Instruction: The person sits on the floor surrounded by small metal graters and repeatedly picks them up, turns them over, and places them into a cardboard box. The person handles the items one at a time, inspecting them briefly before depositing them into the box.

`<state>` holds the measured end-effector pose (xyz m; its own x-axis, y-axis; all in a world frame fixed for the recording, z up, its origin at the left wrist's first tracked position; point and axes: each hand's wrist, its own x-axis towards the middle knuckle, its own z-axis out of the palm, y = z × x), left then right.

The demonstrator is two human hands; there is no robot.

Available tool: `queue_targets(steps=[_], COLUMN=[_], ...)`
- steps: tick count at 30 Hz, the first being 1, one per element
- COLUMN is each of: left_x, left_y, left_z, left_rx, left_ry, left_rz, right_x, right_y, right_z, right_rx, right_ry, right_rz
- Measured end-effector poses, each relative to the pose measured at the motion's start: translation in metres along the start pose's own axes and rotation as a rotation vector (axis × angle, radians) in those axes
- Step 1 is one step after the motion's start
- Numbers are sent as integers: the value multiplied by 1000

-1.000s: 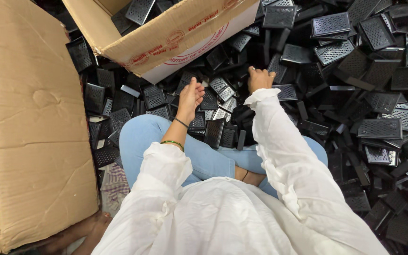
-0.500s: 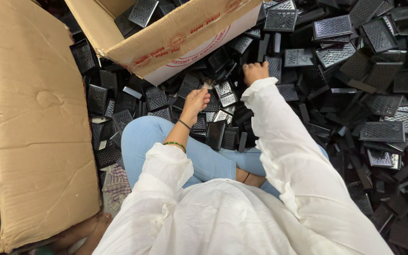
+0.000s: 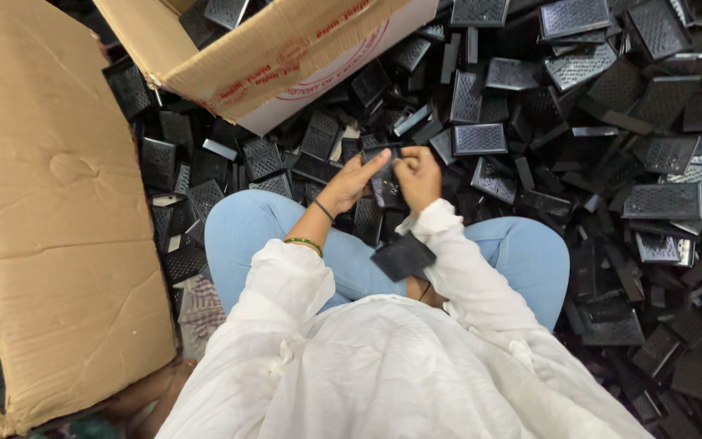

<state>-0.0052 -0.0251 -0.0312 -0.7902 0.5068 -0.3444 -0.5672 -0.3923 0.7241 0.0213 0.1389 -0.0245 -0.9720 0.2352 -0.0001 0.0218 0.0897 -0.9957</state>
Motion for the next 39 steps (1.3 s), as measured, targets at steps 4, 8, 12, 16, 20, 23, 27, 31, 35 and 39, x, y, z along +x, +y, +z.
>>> queue_targets(steps=[4,8,12,16,20,23,27,31,35,39], left_x=[-8,-7,-2,-1,-1,-1,-2,-3,2,5], left_y=[6,27,36,37,36,34,29,22,15,18], left_z=[8,2,-4,-8,-9,-5,3,0,-4,-10], left_rx=[-367,-506,-519,-363,-216,96,127,30,160,101], left_ry=[-73,97,296,463,563,626,363,262,356,339], left_rz=[5,327,379,385,324,248,175,317,384,373], right_x=[-6,26,64,74,77,67,27,-5,-6,-5], right_y=[-21,-60,-69,-63,-64,-66,-55,-37,-30,-29], right_z=[16,6,17,38,35,21,12,19,25,26], right_rx=[-336,-323,-670,-1284,-1327,-724,236,15,-518,-510], right_ry=[-33,-47,-42,-97,-166,-46,-147,-187,-116,-120], right_rz=[-431,-336,-455,-781,-434,-295,155,-161,-444,-278])
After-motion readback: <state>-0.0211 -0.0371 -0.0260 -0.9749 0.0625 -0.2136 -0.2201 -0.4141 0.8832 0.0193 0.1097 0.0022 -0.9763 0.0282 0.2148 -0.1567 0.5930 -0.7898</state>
